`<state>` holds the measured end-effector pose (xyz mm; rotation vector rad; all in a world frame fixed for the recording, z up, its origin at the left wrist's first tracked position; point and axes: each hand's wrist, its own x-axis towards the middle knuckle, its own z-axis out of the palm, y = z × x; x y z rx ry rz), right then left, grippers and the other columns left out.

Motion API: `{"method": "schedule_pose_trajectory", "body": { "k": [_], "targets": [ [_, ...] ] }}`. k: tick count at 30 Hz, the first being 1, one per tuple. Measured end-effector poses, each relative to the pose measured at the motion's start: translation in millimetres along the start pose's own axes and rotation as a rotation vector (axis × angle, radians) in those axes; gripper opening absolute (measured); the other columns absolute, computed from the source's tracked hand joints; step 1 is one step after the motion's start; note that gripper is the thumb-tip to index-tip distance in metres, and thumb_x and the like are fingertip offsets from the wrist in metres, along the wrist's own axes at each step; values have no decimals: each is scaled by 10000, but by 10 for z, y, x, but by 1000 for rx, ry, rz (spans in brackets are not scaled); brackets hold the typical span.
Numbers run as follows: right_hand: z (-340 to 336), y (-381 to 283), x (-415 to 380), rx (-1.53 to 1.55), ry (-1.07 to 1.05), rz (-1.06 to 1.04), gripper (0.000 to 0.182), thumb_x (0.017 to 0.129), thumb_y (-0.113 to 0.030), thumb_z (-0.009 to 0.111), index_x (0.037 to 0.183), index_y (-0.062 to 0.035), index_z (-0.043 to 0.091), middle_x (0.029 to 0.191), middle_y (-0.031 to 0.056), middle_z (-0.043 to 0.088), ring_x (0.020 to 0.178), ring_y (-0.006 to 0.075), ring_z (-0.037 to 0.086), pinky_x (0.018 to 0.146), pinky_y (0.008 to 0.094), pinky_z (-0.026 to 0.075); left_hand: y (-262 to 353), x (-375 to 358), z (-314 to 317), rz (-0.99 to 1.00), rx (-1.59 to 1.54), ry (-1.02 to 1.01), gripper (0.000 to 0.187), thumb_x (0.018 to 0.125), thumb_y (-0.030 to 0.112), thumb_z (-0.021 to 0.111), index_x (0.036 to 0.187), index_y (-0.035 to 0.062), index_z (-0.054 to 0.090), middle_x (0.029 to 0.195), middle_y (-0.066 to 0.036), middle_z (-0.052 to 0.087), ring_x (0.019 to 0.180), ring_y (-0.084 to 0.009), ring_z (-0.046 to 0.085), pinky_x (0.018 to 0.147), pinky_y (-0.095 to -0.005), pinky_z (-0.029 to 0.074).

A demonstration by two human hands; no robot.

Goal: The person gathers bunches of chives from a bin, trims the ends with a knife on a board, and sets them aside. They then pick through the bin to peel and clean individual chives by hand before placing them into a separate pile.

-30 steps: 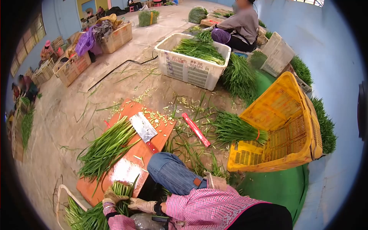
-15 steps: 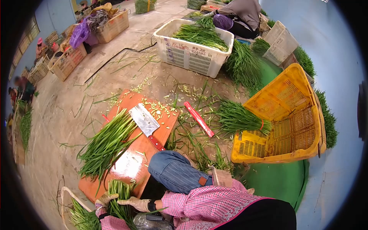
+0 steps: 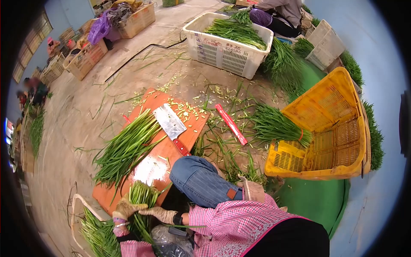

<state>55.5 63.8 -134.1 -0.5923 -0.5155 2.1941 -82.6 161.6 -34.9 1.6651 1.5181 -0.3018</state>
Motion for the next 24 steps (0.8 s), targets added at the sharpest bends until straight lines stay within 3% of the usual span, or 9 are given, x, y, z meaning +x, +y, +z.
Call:
{"method": "schedule_pose_trajectory", "body": {
  "k": [2,4,6,9,13,16,18,20,24],
  "targets": [
    [-165,79,75,14,52,-30,622,823,-466,681,1241,-23,556,1180,64,592,1104,164,501,987,308,351,-209,343,272,166,-181,88,784,607,460,847,1173,13,540,975,-162,683,915,-296,657,800,-374,519],
    [-313,220,117,182,129,73,604,810,-450,705,1196,-5,571,1134,45,610,1022,151,531,946,304,374,-210,454,356,-21,-171,31,698,646,450,832,1131,8,598,967,-163,684,899,-283,654,774,-370,511],
    [-341,134,131,-33,204,216,596,807,-460,707,1184,-15,586,1107,39,620,1006,143,534,942,294,377,-102,408,341,-59,-309,2,644,670,429,827,1119,10,631,963,-159,686,872,-250,651,754,-368,505],
    [-399,243,205,-85,161,141,767,753,-583,699,1246,-15,554,1264,110,546,1177,205,462,1027,334,308,-426,583,397,-180,-122,17,648,686,381,828,1160,-2,608,980,-138,684,866,-215,640,771,-345,510],
    [-336,185,92,-34,96,-5,740,761,-564,703,1246,-24,559,1235,90,573,1167,199,480,1038,331,304,-546,354,224,206,-673,-197,465,779,152,762,1184,2,591,1056,-68,659,899,-162,617,831,-306,499],
    [-269,211,55,100,76,-76,717,770,-563,694,1241,-38,568,1239,73,568,1142,183,485,1040,319,296,-832,348,129,-73,-669,-404,483,762,184,780,1176,9,605,1042,-56,666,901,-145,617,829,-296,486],
    [-363,362,173,148,154,79,662,774,-556,696,1196,-56,593,1191,45,594,1117,174,499,1030,297,299,-228,94,137,33,-208,-230,548,693,311,828,1097,-8,641,991,-79,691,926,-181,631,823,-328,487],
    [-231,364,120,289,161,-72,588,792,-501,708,1170,-63,599,1133,28,616,1090,156,510,1000,292,333,-177,49,144,-86,-30,-229,675,661,367,836,1168,-5,588,1030,-107,678,943,-229,633,845,-359,487],
    [356,-418,-292,81,103,-124,296,854,-228,669,1076,-34,640,990,22,666,910,139,613,885,289,471,-139,-257,74,284,-265,72,776,632,377,849,1228,-4,530,1111,-128,639,1010,-227,607,884,-361,477]
  ]
}}
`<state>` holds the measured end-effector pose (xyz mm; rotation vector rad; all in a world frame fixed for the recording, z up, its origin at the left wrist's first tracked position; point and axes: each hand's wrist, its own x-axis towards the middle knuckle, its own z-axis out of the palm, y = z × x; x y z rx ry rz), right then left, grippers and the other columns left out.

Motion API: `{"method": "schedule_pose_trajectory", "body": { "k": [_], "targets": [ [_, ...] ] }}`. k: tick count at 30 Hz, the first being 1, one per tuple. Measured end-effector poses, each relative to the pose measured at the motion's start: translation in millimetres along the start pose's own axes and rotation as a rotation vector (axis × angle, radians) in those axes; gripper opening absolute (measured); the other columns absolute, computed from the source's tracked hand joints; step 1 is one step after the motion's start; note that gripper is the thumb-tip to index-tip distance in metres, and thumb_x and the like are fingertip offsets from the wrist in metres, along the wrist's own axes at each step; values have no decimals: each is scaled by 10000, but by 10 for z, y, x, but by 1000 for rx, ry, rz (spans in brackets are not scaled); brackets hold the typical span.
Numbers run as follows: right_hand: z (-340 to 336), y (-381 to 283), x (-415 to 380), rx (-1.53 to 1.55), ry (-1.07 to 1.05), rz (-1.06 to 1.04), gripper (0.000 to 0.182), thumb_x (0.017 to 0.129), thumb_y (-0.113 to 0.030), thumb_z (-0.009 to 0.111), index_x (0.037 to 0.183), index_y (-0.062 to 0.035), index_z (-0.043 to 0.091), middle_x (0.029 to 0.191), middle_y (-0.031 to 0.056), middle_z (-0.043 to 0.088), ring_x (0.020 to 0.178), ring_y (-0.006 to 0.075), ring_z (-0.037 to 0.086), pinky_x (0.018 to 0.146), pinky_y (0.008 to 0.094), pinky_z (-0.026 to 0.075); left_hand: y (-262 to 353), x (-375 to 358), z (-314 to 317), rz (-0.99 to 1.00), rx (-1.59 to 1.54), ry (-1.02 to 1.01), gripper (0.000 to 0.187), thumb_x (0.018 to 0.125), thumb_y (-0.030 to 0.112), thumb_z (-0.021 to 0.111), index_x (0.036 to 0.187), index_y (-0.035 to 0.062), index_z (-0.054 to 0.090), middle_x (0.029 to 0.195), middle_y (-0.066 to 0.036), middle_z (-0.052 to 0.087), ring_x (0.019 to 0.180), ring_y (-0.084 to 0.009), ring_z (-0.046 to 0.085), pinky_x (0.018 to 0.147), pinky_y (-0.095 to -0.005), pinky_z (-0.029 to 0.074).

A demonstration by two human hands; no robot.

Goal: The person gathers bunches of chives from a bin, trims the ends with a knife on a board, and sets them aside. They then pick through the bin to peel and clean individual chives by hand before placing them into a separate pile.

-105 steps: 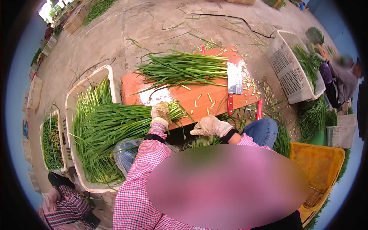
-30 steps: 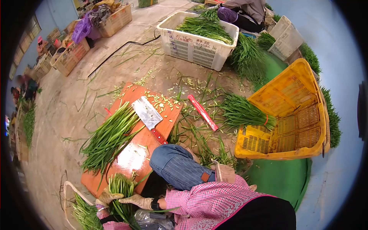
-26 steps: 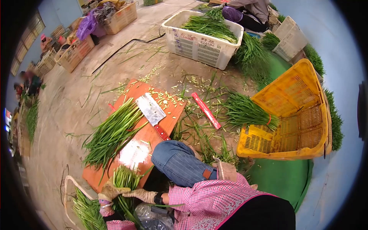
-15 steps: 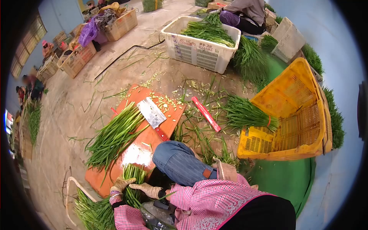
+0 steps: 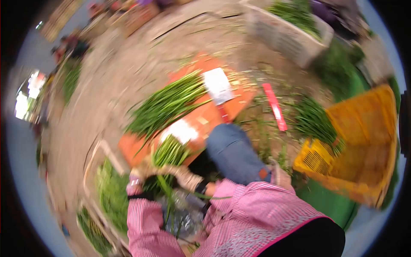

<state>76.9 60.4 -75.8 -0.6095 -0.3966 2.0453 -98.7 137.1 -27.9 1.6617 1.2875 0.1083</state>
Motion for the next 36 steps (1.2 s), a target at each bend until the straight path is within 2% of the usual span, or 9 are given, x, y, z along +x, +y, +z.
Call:
{"method": "schedule_pose_trajectory", "body": {
  "k": [3,6,10,14,18,24,30,33,36],
  "targets": [
    [207,-107,119,79,-120,26,228,868,-173,641,1047,-34,658,975,35,677,929,139,619,876,281,477,377,-311,-116,281,16,254,855,610,385,859,1273,-4,485,1172,-143,611,1061,-226,588,914,-363,468],
    [516,-347,43,-14,-204,-191,533,742,-96,779,1215,-45,538,1174,42,579,1060,154,545,907,301,474,1002,-779,-244,318,337,431,945,603,357,863,1352,14,400,1238,-131,564,1126,-261,548,984,-372,421],
    [938,-756,-385,-581,-498,-418,595,814,-157,704,1352,-118,452,1274,20,553,1170,204,504,1016,358,396,1582,-1458,-173,446,272,687,903,576,443,839,1279,25,457,1253,-169,517,1151,-336,500,977,-427,393],
    [1159,-855,-657,-1443,-708,-808,318,920,-236,481,1235,-194,460,1177,20,491,1060,185,464,916,354,385,2236,-2524,-8,324,917,929,1029,552,326,909,1362,-2,366,1299,-93,510,1165,-194,492,993,-348,408],
    [1955,-636,-761,-679,-1022,-113,380,873,-171,554,1243,-148,467,1177,32,520,1044,186,504,913,345,415,2433,-3329,325,173,1212,1063,971,564,360,888,1325,4,402,1251,-112,536,1130,-221,520,972,-360,422],
    [2248,392,-1773,-61,-1026,441,489,803,-75,663,1256,-78,478,1178,50,564,1019,188,563,910,331,460,2166,-4249,971,-78,810,1115,891,581,411,858,1269,13,456,1179,-140,574,1078,-262,561,941,-379,442],
    [1851,1279,-2707,-65,-774,695,610,711,-24,783,1246,-36,491,1149,57,594,1018,172,593,897,315,496,1344,-4745,2307,-274,-162,1193,863,618,416,846,1286,12,479,1186,-125,604,1067,-230,590,942,-360,458],
    [1282,1834,-2980,-162,-629,1024,570,732,-22,765,1237,-29,501,1140,60,605,991,173,607,891,310,501,566,-4889,3221,-428,-240,1032,776,664,351,830,1279,11,499,1155,-106,629,1052,-194,586,947,-334,447],
    [641,2431,-3088,-276,-505,1246,441,797,-53,720,1201,-36,542,1092,64,634,928,187,638,813,326,541,31,-4704,4161,-435,-865,1129,627,715,281,790,1230,13,552,1133,-84,635,1017,-189,585,911,-329,445]
  ]
}}
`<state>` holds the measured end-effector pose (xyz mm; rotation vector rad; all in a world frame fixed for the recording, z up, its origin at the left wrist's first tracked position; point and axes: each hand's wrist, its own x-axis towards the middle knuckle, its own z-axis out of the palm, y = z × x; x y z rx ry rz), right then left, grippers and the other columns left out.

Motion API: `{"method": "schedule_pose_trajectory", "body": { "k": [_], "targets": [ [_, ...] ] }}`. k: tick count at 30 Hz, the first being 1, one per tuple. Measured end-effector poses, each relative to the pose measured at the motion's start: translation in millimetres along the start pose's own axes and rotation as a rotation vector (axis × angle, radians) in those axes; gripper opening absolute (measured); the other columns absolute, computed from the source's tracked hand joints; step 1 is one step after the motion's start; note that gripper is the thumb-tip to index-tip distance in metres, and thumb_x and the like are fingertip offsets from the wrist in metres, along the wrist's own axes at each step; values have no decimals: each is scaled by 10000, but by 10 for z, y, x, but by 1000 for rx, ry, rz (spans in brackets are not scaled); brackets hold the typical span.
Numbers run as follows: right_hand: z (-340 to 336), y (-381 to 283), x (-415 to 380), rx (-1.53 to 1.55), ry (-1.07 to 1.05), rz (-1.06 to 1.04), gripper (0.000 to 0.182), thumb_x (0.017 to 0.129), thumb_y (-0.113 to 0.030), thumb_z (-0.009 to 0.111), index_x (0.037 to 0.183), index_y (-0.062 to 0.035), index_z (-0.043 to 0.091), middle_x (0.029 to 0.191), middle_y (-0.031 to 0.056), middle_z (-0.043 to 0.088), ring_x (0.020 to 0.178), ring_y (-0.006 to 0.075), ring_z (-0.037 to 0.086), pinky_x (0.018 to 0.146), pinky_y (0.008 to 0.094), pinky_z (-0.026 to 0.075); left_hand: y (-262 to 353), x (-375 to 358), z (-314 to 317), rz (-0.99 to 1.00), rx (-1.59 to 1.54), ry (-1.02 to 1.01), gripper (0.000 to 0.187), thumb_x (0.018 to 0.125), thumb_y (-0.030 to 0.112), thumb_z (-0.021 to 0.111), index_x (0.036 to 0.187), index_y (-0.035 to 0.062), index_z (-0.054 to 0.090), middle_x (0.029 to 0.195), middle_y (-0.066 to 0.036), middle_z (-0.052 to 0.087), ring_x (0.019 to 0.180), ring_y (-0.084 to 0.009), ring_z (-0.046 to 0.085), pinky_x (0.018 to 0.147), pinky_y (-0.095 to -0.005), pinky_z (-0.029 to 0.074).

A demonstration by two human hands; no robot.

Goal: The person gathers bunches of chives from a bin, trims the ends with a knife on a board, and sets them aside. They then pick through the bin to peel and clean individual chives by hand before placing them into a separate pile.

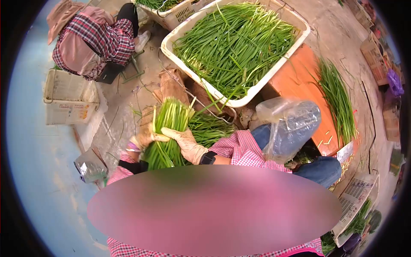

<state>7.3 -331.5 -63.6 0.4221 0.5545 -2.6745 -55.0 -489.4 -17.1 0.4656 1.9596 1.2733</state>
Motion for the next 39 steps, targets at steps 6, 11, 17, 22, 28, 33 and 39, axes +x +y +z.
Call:
{"method": "schedule_pose_trajectory", "body": {
  "k": [6,11,17,22,28,33,39],
  "targets": [
    [-662,-25,446,-348,-1,274,540,753,-269,790,1168,-5,568,1023,79,647,921,189,614,811,332,502,-917,115,329,-193,-473,162,544,797,307,706,1230,19,544,1108,-66,632,1015,-188,575,879,-314,453],
    [-2113,-378,944,-1246,125,672,641,776,-434,728,1150,61,568,1117,165,633,1043,202,594,878,335,476,-1966,1237,873,-364,-359,490,732,730,364,789,1268,-13,465,1120,-120,629,986,-222,603,879,-314,474],
    [-2344,-381,809,-1805,-14,682,523,777,-417,672,1031,32,584,987,160,636,899,262,596,789,344,475,-1702,1843,1180,-772,175,554,1219,593,601,787,1448,-20,180,1392,-242,412,1277,-326,431,1027,-335,383],
    [-2736,-134,898,-1896,-255,583,391,768,-372,645,893,-2,625,833,131,652,742,270,602,679,344,494,-1915,1571,1400,-574,245,558,1392,542,619,809,1479,46,-45,1483,-227,264,1350,-380,298,1107,-501,232],
    [-1920,-339,712,-2148,-427,607,367,832,-356,510,939,-63,705,921,178,678,840,334,660,733,411,515,-1901,1491,1895,-663,93,759,1330,545,561,832,1483,51,38,1470,-212,290,1335,-362,323,1095,-517,227],
    [-456,-1096,408,-2153,-383,453,364,892,-291,483,1170,-82,591,1051,153,642,907,300,632,803,394,501,-1977,1453,1916,-626,105,748,1277,568,518,836,1479,49,74,1456,-210,312,1323,-348,340,1089,-490,244],
    [-74,-1700,-300,-1764,-189,-366,346,863,-242,571,1134,-27,568,935,143,649,822,334,645,699,411,525,-2054,1405,1826,-524,142,681,1213,596,465,840,1475,46,117,1438,-208,338,1307,-332,359,1082,-458,265]
  ]
}}
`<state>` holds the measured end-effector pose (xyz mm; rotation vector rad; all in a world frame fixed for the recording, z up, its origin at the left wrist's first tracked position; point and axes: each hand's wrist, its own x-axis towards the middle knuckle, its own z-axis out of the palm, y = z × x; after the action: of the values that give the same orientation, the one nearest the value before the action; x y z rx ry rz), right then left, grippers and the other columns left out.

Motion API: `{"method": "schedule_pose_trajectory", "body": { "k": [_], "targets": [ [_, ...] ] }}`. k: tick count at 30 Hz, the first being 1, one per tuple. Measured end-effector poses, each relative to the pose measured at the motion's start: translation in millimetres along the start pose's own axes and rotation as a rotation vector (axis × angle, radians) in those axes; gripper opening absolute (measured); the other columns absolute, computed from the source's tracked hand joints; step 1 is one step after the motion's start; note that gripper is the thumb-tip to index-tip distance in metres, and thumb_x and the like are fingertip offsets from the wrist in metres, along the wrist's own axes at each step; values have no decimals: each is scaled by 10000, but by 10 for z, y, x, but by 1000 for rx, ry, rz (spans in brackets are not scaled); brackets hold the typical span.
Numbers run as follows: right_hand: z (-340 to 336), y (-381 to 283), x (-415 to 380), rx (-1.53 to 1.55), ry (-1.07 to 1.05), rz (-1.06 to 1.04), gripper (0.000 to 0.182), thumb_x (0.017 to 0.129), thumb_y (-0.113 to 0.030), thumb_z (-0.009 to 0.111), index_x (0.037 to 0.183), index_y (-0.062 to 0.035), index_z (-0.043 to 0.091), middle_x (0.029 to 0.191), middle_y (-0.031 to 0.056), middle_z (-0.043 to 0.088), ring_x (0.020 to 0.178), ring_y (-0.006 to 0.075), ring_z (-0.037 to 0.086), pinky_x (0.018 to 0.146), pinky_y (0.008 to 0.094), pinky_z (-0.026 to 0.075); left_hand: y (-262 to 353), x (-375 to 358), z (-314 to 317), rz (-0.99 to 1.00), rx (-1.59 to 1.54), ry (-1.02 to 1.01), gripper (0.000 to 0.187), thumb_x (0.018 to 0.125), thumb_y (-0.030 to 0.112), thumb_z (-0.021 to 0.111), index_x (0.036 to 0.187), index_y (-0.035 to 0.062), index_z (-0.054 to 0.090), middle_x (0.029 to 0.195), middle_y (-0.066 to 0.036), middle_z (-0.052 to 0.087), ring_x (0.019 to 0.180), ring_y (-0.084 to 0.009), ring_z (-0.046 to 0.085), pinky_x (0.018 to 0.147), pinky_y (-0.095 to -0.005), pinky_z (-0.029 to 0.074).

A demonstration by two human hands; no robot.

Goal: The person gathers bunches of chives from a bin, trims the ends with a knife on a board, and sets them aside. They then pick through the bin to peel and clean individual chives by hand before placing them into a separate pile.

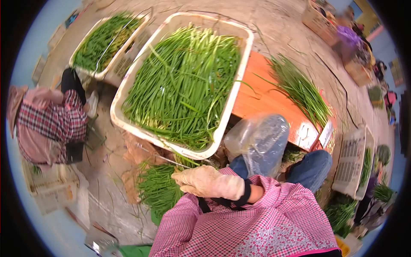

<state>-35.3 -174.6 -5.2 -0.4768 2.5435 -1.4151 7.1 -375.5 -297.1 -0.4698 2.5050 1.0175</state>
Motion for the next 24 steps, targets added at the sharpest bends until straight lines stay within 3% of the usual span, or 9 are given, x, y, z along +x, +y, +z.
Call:
{"method": "schedule_pose_trajectory", "body": {
  "k": [4,8,10,11,12,15,21,22,24],
  "targets": [
    [-629,-284,-519,123,41,12,440,898,-207,575,1310,-77,495,1163,127,617,1021,297,613,838,364,508,-111,109,-73,111,11,-44,1171,614,430,843,1472,44,146,1426,-207,355,1297,-322,372,1077,-437,279],
    [-888,-241,-1100,294,199,-37,422,925,-172,557,1325,-57,489,1238,106,599,1082,259,609,910,341,494,-447,410,-245,386,-12,-188,1129,632,395,847,1469,42,175,1414,-205,373,1287,-311,385,1073,-416,294],
    [-909,-175,-1298,352,274,-1,393,927,-198,539,1294,-58,518,1187,118,622,1040,270,624,884,351,498,-78,200,-596,126,-460,-389,917,743,181,781,1453,34,220,1299,-159,485,1108,-245,515,941,-340,431],
    [-896,-132,-1465,370,351,49,382,929,-211,530,1278,-58,532,1161,124,633,1019,276,632,871,357,500,-348,416,-590,154,-502,-423,856,793,168,736,1458,40,212,1255,-161,518,1043,-236,548,895,-337,462],
    [-847,-57,-1569,380,418,36,371,928,-206,530,1266,-53,538,1132,130,644,1015,280,632,860,363,502,-28,163,-714,-5,-557,-385,809,832,179,694,1463,42,207,1247,-158,526,1043,-226,543,886,-341,466],
    [-831,-34,-1762,406,527,35,369,918,-192,543,1254,-38,542,1100,132,653,1005,292,627,847,354,491,-421,584,-674,37,-197,-488,771,876,254,644,1461,25,198,1340,-185,455,1134,-242,515,947,-324,434],
    [-835,169,-1981,688,777,-134,485,962,-163,515,1410,-49,372,1146,95,624,1034,170,599,925,302,455,944,235,-737,205,24,-630,642,907,294,573,1414,20,289,1333,-170,473,1158,-254,508,967,-359,422],
    [-967,212,-2145,507,847,-77,557,968,-164,512,1458,-51,270,1134,77,619,1030,141,574,935,291,441,1283,151,-833,260,40,-637,624,913,300,561,1406,19,304,1332,-167,476,1162,-256,507,970,-364,420],
    [-1182,290,-2460,842,1212,-56,323,921,-79,558,1238,-17,553,1135,87,620,1074,132,561,934,288,449,1975,-24,-1148,368,42,-630,590,923,314,537,1390,17,334,1330,-162,482,1170,-261,504,977,-376,416]
  ]
}}
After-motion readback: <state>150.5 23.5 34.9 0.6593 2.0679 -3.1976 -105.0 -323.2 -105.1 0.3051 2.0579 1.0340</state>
